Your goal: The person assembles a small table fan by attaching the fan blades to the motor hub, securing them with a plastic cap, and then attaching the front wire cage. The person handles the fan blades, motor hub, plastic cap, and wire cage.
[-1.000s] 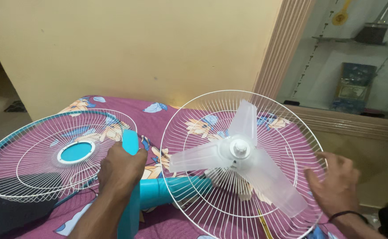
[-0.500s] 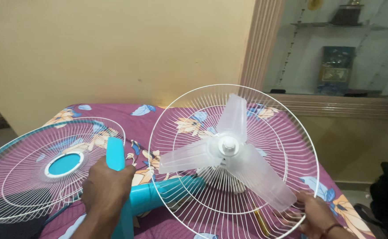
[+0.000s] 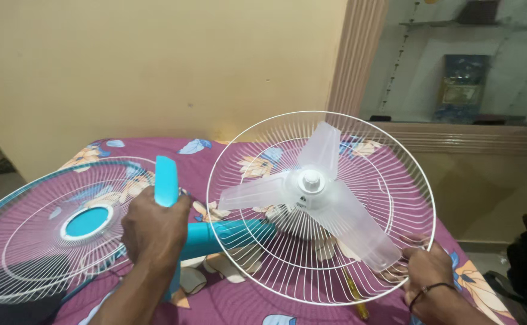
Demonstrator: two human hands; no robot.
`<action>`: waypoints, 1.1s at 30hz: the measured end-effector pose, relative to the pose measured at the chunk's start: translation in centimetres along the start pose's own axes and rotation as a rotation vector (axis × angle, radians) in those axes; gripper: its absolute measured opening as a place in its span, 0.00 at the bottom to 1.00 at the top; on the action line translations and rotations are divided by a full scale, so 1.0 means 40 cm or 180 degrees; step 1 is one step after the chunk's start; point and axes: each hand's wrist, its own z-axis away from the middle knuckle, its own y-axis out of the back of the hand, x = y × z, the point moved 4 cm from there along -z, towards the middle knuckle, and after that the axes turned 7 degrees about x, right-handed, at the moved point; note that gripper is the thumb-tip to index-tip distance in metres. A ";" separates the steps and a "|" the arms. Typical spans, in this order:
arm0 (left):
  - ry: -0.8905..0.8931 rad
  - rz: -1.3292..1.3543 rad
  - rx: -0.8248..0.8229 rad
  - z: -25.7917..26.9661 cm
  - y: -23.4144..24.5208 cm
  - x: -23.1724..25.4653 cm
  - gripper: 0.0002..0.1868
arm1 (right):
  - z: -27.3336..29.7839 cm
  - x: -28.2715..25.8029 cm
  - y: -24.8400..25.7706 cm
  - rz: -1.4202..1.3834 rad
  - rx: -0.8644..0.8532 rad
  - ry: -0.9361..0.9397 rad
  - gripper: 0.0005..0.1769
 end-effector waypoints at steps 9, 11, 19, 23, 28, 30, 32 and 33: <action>-0.0192 0.0173 -0.0161 -0.080 -0.094 0.038 0.18 | 0.020 -0.058 -0.024 -0.0296 0.0362 0.0206 0.18; -0.0323 0.0166 -0.0134 -0.106 -0.119 0.058 0.18 | 0.002 -0.053 -0.031 -0.0360 0.0390 0.0259 0.20; -0.0351 0.0227 -0.0342 -0.176 -0.176 0.058 0.18 | 0.012 -0.022 -0.080 -0.0594 0.0263 0.0130 0.21; -0.0343 0.0221 -0.0366 -0.177 -0.170 0.025 0.22 | 0.042 -0.039 -0.074 -0.0406 0.0250 -0.0019 0.20; -0.0187 -0.0276 -0.0461 -0.166 -0.158 -0.007 0.28 | 0.060 -0.035 -0.065 0.0178 0.0271 -0.0094 0.21; -0.0099 -0.0368 -0.0518 -0.161 -0.152 -0.013 0.32 | 0.058 -0.019 -0.055 0.0496 0.0331 -0.0031 0.22; -0.0121 -0.0457 -0.0497 -0.152 -0.147 -0.015 0.36 | 0.050 -0.004 -0.048 0.0255 0.0285 0.0251 0.21; -0.0104 -0.0445 -0.0514 -0.148 -0.146 -0.018 0.37 | 0.042 0.003 -0.045 0.0134 0.0270 0.0389 0.20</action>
